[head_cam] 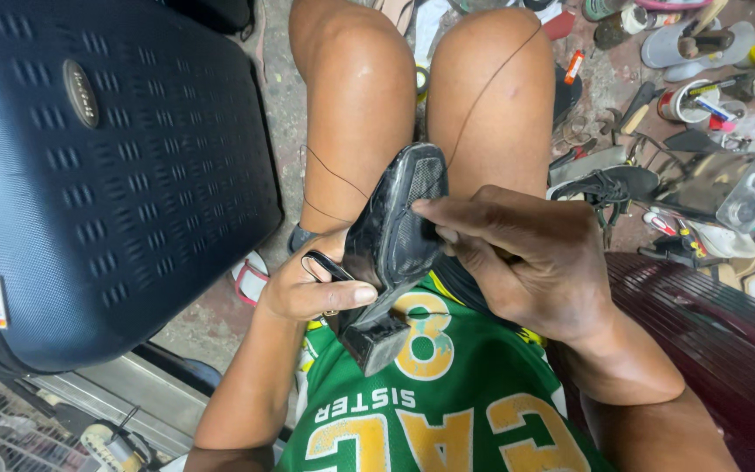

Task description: The person is repairing a black high-heeled shoe by hand-sewing the sole to the upper. They use a needle and thread to stitch the shoe, which is held between their legs. The person repeatedly pulls the thread through the shoe and adjusts the stitching.

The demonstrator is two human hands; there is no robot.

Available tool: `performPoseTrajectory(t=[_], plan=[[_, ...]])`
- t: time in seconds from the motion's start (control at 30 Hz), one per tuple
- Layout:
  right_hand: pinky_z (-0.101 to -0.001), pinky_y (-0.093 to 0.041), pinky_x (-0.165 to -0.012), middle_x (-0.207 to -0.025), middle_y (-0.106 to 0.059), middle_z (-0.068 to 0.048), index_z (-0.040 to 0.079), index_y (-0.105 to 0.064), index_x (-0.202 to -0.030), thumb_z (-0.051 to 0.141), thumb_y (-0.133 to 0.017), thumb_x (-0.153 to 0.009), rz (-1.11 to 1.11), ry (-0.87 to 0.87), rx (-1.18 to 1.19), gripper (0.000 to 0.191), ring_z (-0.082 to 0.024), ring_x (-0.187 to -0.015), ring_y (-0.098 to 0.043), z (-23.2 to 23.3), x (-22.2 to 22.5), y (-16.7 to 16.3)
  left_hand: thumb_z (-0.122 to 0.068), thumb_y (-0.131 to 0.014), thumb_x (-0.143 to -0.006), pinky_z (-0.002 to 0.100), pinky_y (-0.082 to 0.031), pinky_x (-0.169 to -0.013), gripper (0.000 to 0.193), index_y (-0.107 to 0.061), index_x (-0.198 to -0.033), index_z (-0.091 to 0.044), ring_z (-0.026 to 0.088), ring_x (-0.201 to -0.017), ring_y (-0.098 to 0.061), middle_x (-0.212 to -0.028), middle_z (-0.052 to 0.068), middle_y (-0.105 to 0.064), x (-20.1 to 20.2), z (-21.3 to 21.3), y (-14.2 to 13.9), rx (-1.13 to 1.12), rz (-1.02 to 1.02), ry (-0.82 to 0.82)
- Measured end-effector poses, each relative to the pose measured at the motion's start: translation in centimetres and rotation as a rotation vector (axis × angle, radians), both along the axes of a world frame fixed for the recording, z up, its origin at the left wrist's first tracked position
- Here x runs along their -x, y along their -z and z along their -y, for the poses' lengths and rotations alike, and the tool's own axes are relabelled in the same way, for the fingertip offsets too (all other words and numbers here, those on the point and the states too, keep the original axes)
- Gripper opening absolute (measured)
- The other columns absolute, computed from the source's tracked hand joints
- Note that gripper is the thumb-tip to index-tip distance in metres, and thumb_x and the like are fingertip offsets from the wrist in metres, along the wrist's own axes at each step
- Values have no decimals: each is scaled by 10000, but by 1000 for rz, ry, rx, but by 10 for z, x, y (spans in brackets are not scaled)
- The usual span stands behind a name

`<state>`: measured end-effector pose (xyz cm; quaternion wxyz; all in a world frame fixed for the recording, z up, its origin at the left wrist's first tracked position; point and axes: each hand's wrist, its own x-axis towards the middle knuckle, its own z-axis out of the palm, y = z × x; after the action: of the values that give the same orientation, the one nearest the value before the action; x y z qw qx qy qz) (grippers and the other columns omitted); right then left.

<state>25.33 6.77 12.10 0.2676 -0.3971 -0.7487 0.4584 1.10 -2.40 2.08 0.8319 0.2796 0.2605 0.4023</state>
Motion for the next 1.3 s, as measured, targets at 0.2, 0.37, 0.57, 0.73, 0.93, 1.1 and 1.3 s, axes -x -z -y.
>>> performPoseTrajectory(t=[0.2, 0.37, 0.57, 0.73, 0.93, 1.1, 1.3], plan=[[-255, -563, -637, -898, -741, -56, 113, -729, -1201, -36, -710, -905, 78, -7, -40, 332, -111, -716, -714, 2, -1, 6, -86, -715, -840, 335, -395, -1108, 672, -413, -1425, 50, 213, -1335, -506, -1470, 175, -531, 11, 4, 6, -194, -322, 7], [-270, -565, -643, -935, -741, -55, 106, -727, -1210, -45, -678, -880, 91, -42, -60, 366, -133, -736, -716, -1, 0, 17, -123, -749, -893, 355, -452, -1069, 223, -712, -1059, 22, 257, -1146, -604, -1204, 185, -718, 24, -2, 6, -254, -535, 171], [-310, -548, -619, -903, -729, -50, 88, -740, -1144, 4, -736, -908, 208, -116, -114, 251, -169, -709, -701, -21, 2, 32, -118, -684, -930, 418, -423, -1148, 361, -599, -1237, 51, 405, -1256, -588, -1301, 249, -627, 6, -10, -5, -565, -804, -20], [-336, -529, -608, -896, -716, -65, 87, -741, -1149, 24, -762, -884, 266, -186, -178, 273, -219, -696, -686, -43, 7, 36, -131, -678, -920, 461, -384, -1158, 444, -562, -1284, 95, 469, -1293, -548, -1310, 299, -600, -1, -19, -7, -566, -908, -16], [-357, -518, -586, -828, -684, -49, 93, -739, -1099, 95, -788, -894, 337, -350, -308, 211, -234, -680, -665, -75, 17, 34, -151, -697, -916, 494, -408, -1140, 468, -564, -1273, 120, 497, -1287, -549, -1315, 344, -583, 3, -25, -1, -585, -1003, -17], [-347, -496, -478, -693, -634, -44, 57, -758, -997, 200, -818, -817, 389, -511, -502, 238, -209, -588, -656, -96, 17, 36, -138, -701, -916, 485, -444, -1089, 387, -598, -1211, 90, 489, -1265, -556, -1294, 325, -602, -2, -31, -5, -582, -1065, 23], [-299, -566, -577, -871, -723, -40, 43, -735, -1022, 19, -708, -869, 310, -497, -92, 156, -181, -700, -709, -108, 19, 42, -71, -691, -888, 490, -472, -1019, 312, -608, -1161, 55, 478, -1222, -547, -1251, 295, -609, -6, -42, -10, -565, -1048, 94]])
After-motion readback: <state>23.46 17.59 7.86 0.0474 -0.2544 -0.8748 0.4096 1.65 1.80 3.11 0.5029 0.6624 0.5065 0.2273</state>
